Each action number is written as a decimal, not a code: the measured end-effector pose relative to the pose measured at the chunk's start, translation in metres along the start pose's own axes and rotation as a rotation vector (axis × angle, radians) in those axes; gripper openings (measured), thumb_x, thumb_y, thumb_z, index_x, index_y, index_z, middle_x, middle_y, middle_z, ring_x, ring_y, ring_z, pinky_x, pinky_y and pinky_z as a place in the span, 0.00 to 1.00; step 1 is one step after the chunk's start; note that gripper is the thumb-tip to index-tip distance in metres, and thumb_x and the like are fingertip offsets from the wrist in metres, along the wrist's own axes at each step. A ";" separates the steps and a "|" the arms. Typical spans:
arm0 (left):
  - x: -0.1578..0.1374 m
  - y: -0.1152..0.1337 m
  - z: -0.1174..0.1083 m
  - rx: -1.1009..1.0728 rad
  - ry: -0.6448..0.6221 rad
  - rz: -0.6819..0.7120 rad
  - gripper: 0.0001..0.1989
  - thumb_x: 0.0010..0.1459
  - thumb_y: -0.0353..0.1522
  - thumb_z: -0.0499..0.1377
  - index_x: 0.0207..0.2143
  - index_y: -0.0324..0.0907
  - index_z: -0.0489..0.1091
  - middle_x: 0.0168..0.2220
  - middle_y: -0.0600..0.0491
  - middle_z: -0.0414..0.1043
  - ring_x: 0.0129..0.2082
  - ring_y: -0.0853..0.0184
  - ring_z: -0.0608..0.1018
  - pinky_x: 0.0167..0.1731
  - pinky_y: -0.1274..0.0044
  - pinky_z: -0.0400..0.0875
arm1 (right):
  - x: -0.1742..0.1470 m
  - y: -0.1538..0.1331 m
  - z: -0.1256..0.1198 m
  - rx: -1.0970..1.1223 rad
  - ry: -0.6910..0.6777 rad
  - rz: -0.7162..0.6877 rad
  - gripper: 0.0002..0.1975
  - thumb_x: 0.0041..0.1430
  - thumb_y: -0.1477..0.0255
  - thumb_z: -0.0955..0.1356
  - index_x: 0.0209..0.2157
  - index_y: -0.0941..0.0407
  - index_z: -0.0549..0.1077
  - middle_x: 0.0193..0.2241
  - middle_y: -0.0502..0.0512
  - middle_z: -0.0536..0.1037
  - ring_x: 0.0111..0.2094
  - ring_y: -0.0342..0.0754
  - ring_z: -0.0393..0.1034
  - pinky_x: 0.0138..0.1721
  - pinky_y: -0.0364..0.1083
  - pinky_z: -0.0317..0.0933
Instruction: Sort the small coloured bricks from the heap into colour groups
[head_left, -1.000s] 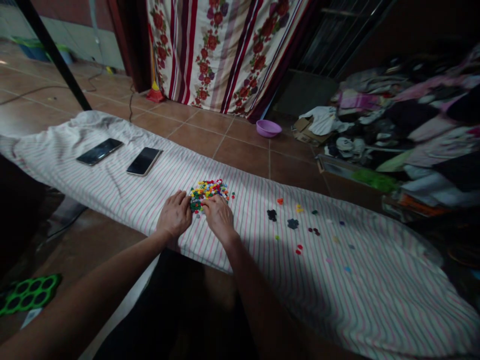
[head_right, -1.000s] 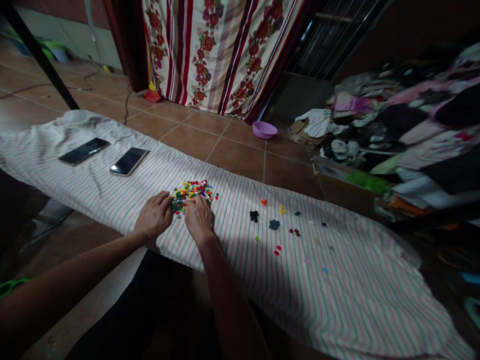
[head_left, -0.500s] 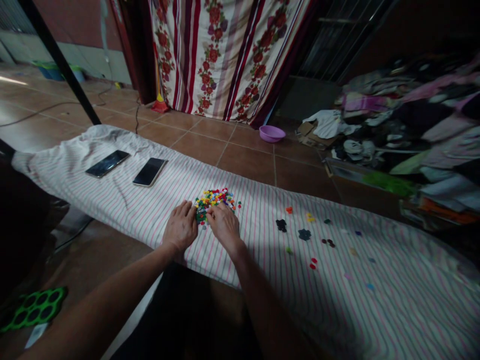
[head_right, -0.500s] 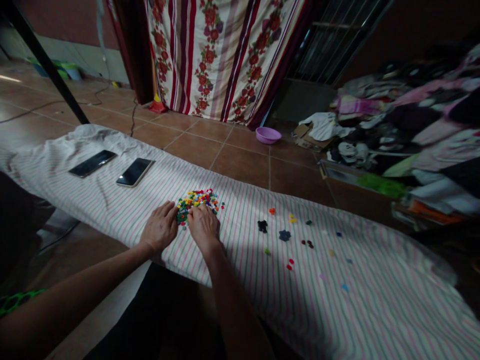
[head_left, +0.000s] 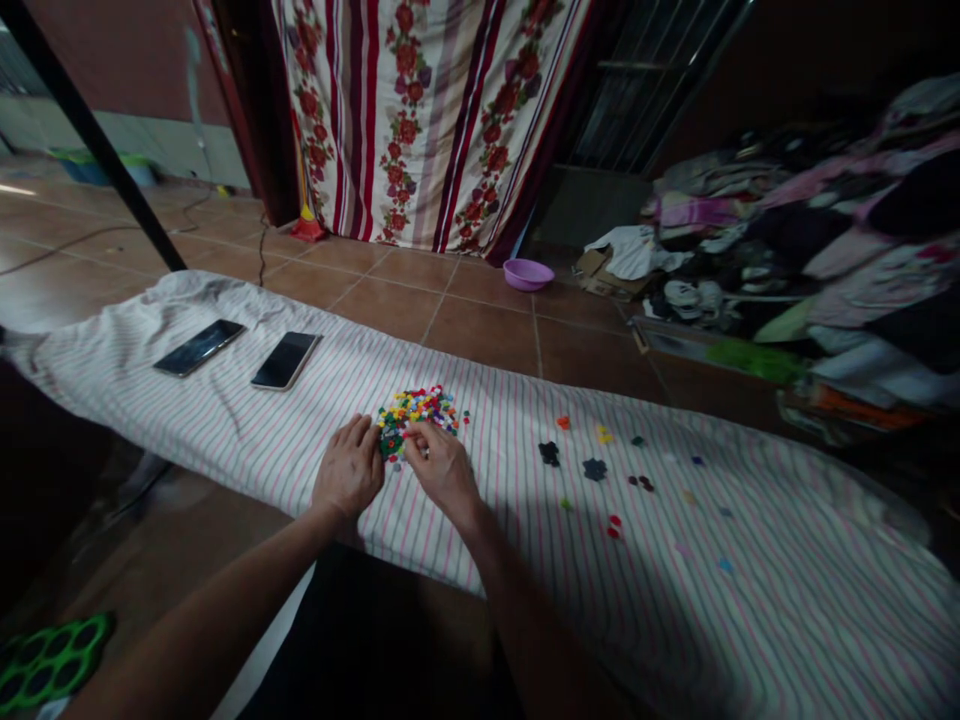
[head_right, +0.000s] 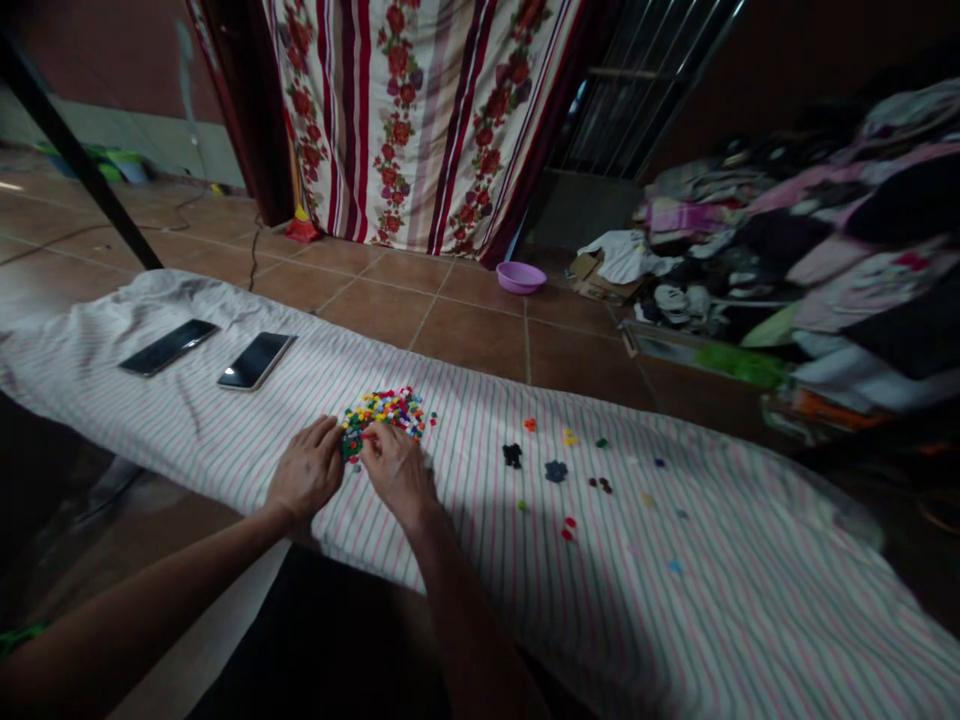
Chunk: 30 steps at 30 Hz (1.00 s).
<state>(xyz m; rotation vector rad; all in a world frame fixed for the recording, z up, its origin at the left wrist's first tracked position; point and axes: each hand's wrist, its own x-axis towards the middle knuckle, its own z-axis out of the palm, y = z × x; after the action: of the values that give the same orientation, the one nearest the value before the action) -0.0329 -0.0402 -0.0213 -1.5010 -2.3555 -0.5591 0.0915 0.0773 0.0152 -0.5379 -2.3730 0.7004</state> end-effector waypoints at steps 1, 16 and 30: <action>0.000 0.000 0.000 0.005 0.004 0.002 0.18 0.61 0.31 0.49 0.52 0.38 0.67 0.56 0.41 0.70 0.59 0.54 0.69 0.58 0.62 0.66 | -0.002 0.001 -0.002 0.004 -0.006 -0.018 0.08 0.61 0.76 0.63 0.37 0.54 0.74 0.33 0.52 0.79 0.35 0.46 0.73 0.41 0.43 0.65; 0.000 -0.005 -0.001 0.007 -0.012 0.013 0.20 0.62 0.33 0.46 0.50 0.35 0.69 0.55 0.39 0.70 0.59 0.53 0.69 0.57 0.62 0.65 | -0.059 0.043 -0.075 -0.097 0.095 0.007 0.16 0.61 0.76 0.60 0.42 0.55 0.78 0.35 0.56 0.77 0.38 0.47 0.72 0.42 0.46 0.68; 0.002 -0.008 -0.003 -0.019 -0.026 0.034 0.21 0.61 0.34 0.44 0.50 0.35 0.68 0.55 0.37 0.69 0.58 0.51 0.70 0.55 0.60 0.66 | -0.136 0.097 -0.186 -0.211 0.387 0.332 0.12 0.56 0.69 0.63 0.37 0.55 0.77 0.31 0.55 0.78 0.28 0.46 0.71 0.33 0.46 0.69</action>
<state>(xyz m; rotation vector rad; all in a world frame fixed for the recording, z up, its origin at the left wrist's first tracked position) -0.0410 -0.0433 -0.0192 -1.5628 -2.3462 -0.5588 0.3314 0.1474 0.0262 -1.0732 -2.0211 0.4341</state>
